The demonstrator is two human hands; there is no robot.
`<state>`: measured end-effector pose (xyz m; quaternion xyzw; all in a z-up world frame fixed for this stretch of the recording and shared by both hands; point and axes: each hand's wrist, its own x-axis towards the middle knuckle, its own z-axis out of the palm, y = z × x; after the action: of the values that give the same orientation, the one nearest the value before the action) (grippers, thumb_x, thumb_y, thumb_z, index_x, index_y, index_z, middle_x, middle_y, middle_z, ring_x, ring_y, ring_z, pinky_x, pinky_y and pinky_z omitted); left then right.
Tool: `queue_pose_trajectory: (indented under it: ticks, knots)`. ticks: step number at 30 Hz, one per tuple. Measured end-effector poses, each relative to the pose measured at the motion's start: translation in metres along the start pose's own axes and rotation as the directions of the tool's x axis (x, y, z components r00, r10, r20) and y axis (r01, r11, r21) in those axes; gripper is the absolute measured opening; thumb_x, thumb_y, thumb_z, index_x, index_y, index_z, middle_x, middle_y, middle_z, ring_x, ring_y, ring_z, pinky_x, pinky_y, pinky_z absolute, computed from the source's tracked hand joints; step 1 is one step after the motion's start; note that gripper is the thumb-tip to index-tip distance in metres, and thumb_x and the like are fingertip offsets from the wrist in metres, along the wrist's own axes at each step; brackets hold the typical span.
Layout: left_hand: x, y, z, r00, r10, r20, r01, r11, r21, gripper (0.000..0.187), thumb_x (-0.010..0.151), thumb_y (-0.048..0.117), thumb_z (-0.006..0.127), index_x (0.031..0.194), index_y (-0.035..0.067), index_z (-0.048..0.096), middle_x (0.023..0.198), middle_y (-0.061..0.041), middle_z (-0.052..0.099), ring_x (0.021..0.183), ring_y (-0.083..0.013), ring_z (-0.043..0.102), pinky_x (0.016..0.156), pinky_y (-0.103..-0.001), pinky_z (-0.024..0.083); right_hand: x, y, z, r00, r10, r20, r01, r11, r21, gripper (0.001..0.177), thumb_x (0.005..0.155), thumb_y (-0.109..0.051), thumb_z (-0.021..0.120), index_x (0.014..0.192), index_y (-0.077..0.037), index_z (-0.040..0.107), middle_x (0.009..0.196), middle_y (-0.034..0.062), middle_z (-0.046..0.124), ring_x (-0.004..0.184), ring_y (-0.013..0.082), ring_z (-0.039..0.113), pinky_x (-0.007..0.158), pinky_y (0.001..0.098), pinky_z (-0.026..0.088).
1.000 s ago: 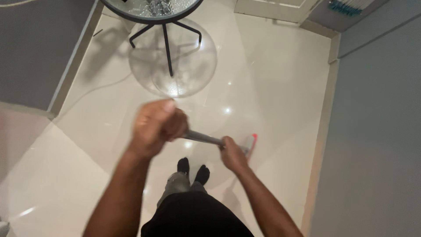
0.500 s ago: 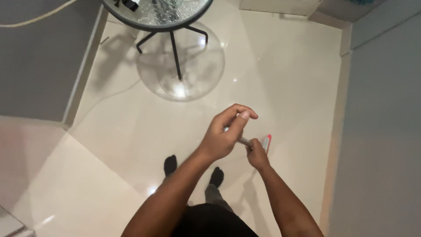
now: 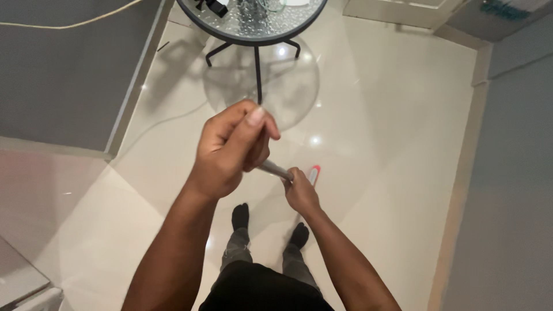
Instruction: The person mops the floor by hand using a mop, pushing it along the floor and near the wall.
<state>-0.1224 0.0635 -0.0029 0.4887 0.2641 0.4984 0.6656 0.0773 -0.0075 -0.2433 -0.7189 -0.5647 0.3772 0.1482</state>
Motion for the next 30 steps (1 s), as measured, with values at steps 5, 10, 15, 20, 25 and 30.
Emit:
queue_pose_trajectory:
  ticks: [5,10,15,20,25,30]
  knots:
    - [-0.019,-0.002,-0.028,0.979,0.157,0.134,-0.135,0.978,-0.158,0.033,0.118,0.025,0.043,0.104,0.002,0.061,0.054,0.006,0.04,0.044,-0.0065,0.035,0.049,-0.025,0.035,-0.017,0.002,-0.011,0.995,0.102,-0.013,-0.102,0.989,-0.104,0.019,0.098,-0.025,0.062,0.111,-0.011,0.058,0.119,0.0125,0.065,0.105,0.0395,0.064,0.085,0.0517,0.05]
    - [-0.01,-0.067,-0.02,0.994,-0.021,0.111,0.043,0.98,-0.192,0.021,0.11,0.017,0.048,0.104,0.001,0.061,0.06,0.001,0.047,0.046,-0.0097,0.04,0.045,-0.029,0.037,-0.014,0.118,-0.011,0.98,-0.138,-0.145,0.116,0.982,-0.15,0.014,0.094,-0.015,0.066,0.105,-0.007,0.062,0.108,0.0222,0.066,0.1,0.0423,0.063,0.085,0.0509,0.051]
    - [0.004,-0.135,0.016,0.97,-0.196,0.145,0.221,0.957,-0.187,0.017,0.107,0.014,0.053,0.113,0.002,0.063,0.066,0.006,0.046,0.056,-0.0052,0.041,0.052,-0.025,0.034,0.013,0.222,-0.006,0.989,0.134,-0.062,-0.141,0.981,-0.133,0.012,0.094,-0.016,0.066,0.099,-0.005,0.063,0.099,0.0235,0.07,0.094,0.04,0.067,0.083,0.0464,0.053]
    - [0.011,-0.127,0.015,0.97,-0.225,0.094,0.226,0.974,-0.004,0.017,0.106,0.014,0.054,0.111,0.005,0.068,0.066,0.008,0.045,0.056,-0.0016,0.037,0.052,-0.023,0.03,0.027,0.214,0.021,0.991,0.092,-0.092,-0.099,0.992,-0.074,0.016,0.094,-0.014,0.066,0.102,-0.002,0.058,0.097,0.0251,0.067,0.094,0.042,0.065,0.083,0.0478,0.05]
    - [0.006,-0.067,-0.024,0.984,-0.165,0.066,0.153,0.975,0.161,0.018,0.106,0.015,0.054,0.11,0.006,0.069,0.063,0.01,0.045,0.055,-0.0002,0.036,0.051,-0.022,0.029,0.041,0.151,0.061,0.989,-0.02,-0.149,0.006,0.995,-0.095,0.015,0.094,-0.011,0.066,0.101,-0.001,0.056,0.098,0.0259,0.064,0.094,0.044,0.062,0.082,0.0508,0.049]
    - [0.005,-0.004,-0.066,0.997,-0.064,0.045,0.049,0.96,0.275,0.018,0.105,0.014,0.055,0.108,0.005,0.07,0.069,0.01,0.05,0.058,0.0006,0.038,0.052,-0.021,0.031,0.053,0.039,0.084,0.985,-0.065,-0.157,0.068,0.998,0.011,0.016,0.096,-0.015,0.065,0.103,-0.004,0.057,0.104,0.0241,0.064,0.099,0.0443,0.063,0.084,0.0518,0.049]
